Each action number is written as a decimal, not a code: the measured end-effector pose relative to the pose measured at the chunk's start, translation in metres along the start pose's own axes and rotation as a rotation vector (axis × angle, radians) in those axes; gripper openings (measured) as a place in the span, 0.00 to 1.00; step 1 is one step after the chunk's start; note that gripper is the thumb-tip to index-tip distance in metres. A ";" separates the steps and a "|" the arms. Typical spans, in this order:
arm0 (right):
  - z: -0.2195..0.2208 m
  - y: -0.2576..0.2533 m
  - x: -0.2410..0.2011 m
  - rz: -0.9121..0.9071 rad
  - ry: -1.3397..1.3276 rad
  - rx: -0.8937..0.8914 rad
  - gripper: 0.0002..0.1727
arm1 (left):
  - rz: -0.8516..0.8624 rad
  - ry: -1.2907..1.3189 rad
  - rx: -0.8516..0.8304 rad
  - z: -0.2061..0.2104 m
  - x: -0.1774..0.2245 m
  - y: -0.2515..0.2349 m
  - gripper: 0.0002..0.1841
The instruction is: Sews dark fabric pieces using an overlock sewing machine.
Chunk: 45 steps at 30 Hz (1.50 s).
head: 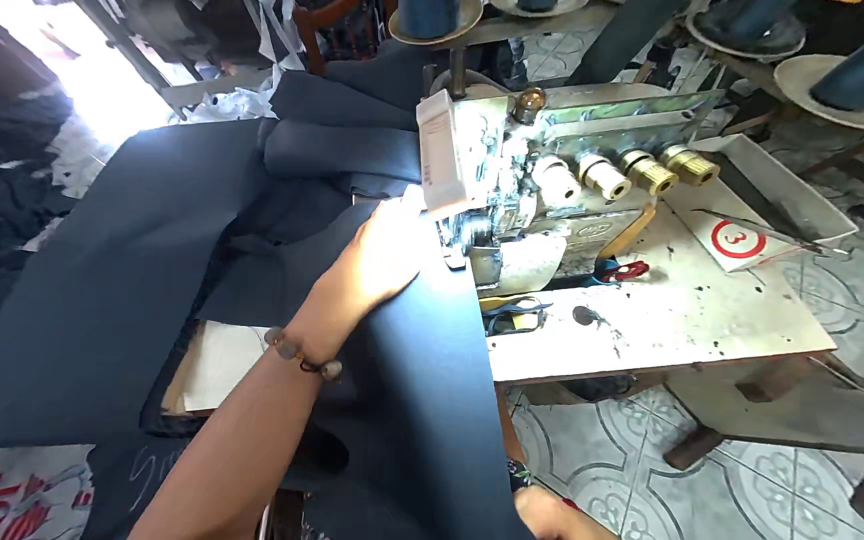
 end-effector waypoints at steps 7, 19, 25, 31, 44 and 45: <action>-0.046 -0.018 0.030 0.128 0.300 0.234 0.16 | -0.172 0.210 -0.064 -0.038 0.023 -0.032 0.16; -0.088 -0.057 0.045 0.367 0.374 0.445 0.11 | -0.095 0.143 0.197 -0.022 -0.051 0.024 0.33; -0.080 -0.061 0.061 0.480 -0.095 0.345 0.06 | -0.148 -0.097 0.267 0.000 -0.122 0.138 0.13; -0.067 -0.106 0.077 0.353 -0.449 0.694 0.11 | -0.371 -0.070 0.192 -0.072 -0.099 0.040 0.16; -0.086 -0.099 0.045 0.184 1.048 0.148 0.16 | -0.096 -0.112 -0.123 -0.041 -0.094 -0.011 0.46; -0.093 -0.088 0.043 0.226 1.171 0.076 0.19 | -0.129 -0.182 -0.212 -0.035 -0.100 0.023 0.55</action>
Point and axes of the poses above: each hand's wrist, its own y-axis away from the middle knuckle, its own z-axis out of the palm, x = y × z, the point moved 9 cm from there along -y, towards the middle knuckle, and after that the axes turned 15 degrees about -z, right-handed, at the moved point
